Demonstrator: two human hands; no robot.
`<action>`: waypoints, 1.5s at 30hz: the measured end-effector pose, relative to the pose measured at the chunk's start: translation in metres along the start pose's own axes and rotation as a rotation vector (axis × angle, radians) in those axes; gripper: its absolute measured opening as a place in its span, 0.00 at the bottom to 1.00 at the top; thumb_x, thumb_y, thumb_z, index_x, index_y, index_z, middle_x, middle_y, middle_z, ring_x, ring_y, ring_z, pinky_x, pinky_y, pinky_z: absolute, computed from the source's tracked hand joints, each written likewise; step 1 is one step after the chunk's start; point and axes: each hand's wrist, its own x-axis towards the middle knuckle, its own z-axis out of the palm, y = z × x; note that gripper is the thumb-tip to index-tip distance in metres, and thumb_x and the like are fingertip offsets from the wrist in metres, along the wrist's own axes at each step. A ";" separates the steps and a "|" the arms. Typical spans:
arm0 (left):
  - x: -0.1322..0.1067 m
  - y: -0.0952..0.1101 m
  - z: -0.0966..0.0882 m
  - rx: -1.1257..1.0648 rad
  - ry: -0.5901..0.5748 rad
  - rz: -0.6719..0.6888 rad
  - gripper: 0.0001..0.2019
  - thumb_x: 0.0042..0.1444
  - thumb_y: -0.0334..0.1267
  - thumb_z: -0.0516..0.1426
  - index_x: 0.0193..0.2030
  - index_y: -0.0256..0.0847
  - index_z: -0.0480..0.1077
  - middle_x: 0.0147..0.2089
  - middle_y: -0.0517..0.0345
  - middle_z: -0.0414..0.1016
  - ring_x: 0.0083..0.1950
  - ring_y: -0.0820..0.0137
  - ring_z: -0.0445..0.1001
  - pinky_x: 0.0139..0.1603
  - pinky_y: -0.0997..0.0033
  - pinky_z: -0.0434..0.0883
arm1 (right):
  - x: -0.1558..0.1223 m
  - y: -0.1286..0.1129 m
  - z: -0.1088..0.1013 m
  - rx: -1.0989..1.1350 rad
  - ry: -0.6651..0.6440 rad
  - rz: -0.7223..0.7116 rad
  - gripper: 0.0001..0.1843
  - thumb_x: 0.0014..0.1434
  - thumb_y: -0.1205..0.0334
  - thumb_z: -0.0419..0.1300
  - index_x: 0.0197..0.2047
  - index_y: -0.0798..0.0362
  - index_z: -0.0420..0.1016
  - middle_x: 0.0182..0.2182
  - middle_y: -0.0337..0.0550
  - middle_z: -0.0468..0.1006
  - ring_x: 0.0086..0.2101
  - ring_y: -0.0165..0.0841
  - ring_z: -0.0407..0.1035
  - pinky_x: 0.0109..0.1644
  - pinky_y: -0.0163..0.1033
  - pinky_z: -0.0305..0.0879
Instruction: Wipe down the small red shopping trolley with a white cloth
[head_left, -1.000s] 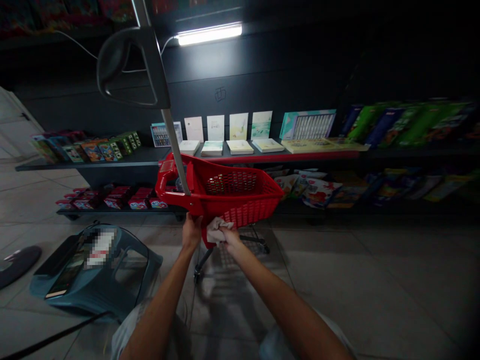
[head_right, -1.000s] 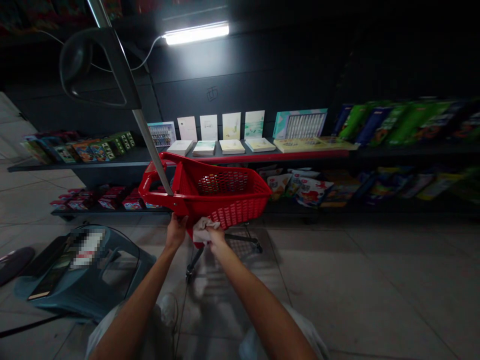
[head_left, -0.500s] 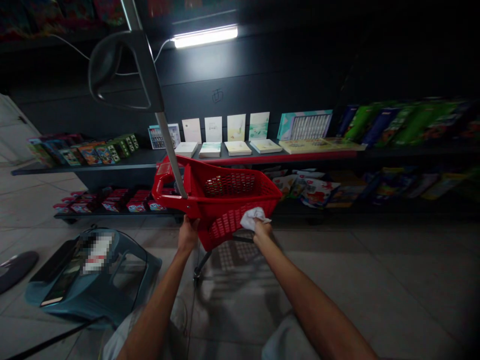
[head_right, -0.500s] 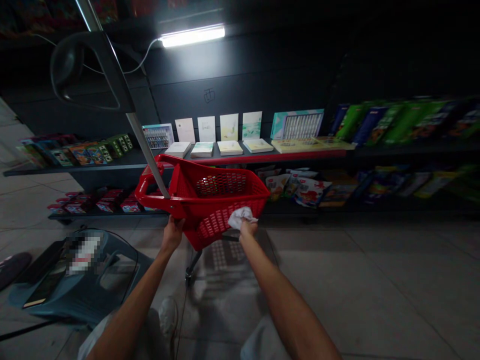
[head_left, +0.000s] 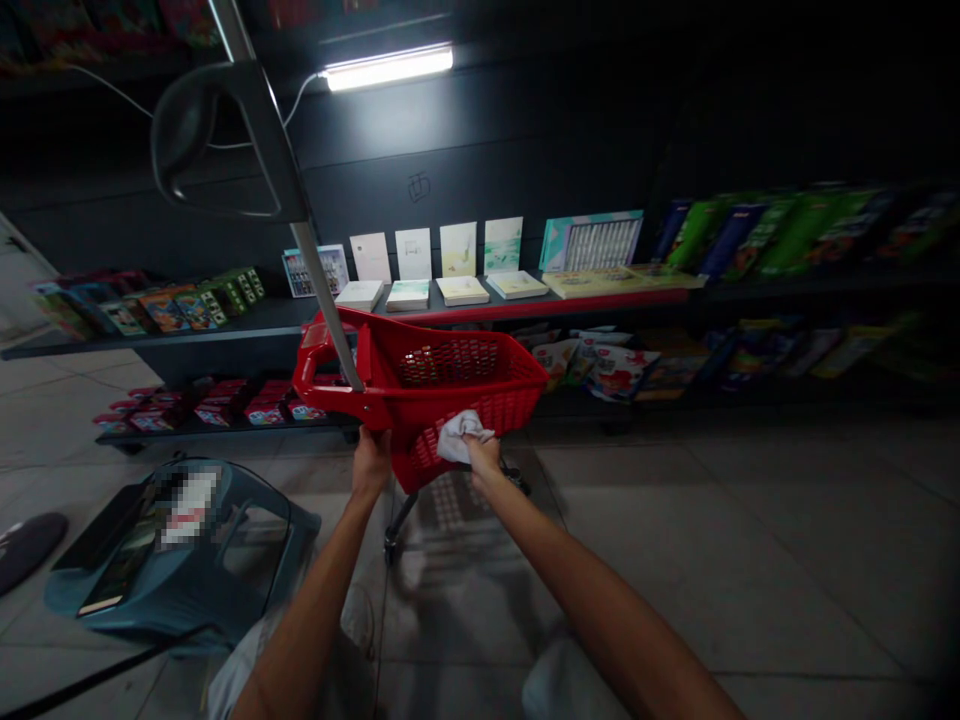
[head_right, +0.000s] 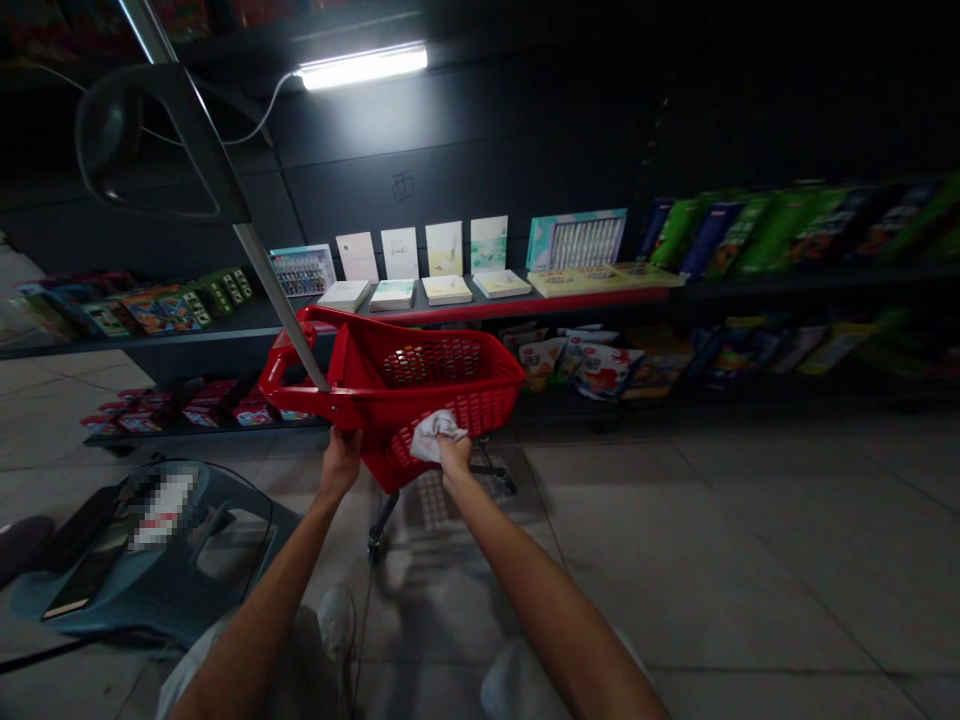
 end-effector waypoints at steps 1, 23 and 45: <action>-0.001 0.001 0.000 0.001 0.004 -0.006 0.15 0.68 0.44 0.54 0.57 0.39 0.63 0.54 0.40 0.79 0.53 0.57 0.80 0.50 0.63 0.73 | -0.001 -0.003 -0.003 -0.012 0.042 0.002 0.12 0.43 0.59 0.66 0.31 0.51 0.71 0.26 0.39 0.77 0.31 0.35 0.73 0.31 0.34 0.67; -0.020 0.005 -0.004 0.058 0.020 0.072 0.29 0.63 0.45 0.58 0.67 0.38 0.54 0.64 0.37 0.68 0.62 0.54 0.73 0.57 0.57 0.72 | 0.003 -0.140 0.015 -1.089 -0.281 -0.756 0.16 0.64 0.67 0.51 0.51 0.56 0.77 0.49 0.54 0.76 0.51 0.41 0.68 0.59 0.41 0.62; -0.004 -0.035 -0.054 0.150 0.086 -0.005 0.19 0.59 0.40 0.63 0.55 0.42 0.68 0.49 0.48 0.82 0.49 0.61 0.80 0.49 0.66 0.73 | -0.005 -0.124 -0.031 -1.224 -0.586 -0.909 0.20 0.70 0.62 0.54 0.63 0.50 0.73 0.60 0.47 0.75 0.57 0.38 0.70 0.58 0.39 0.59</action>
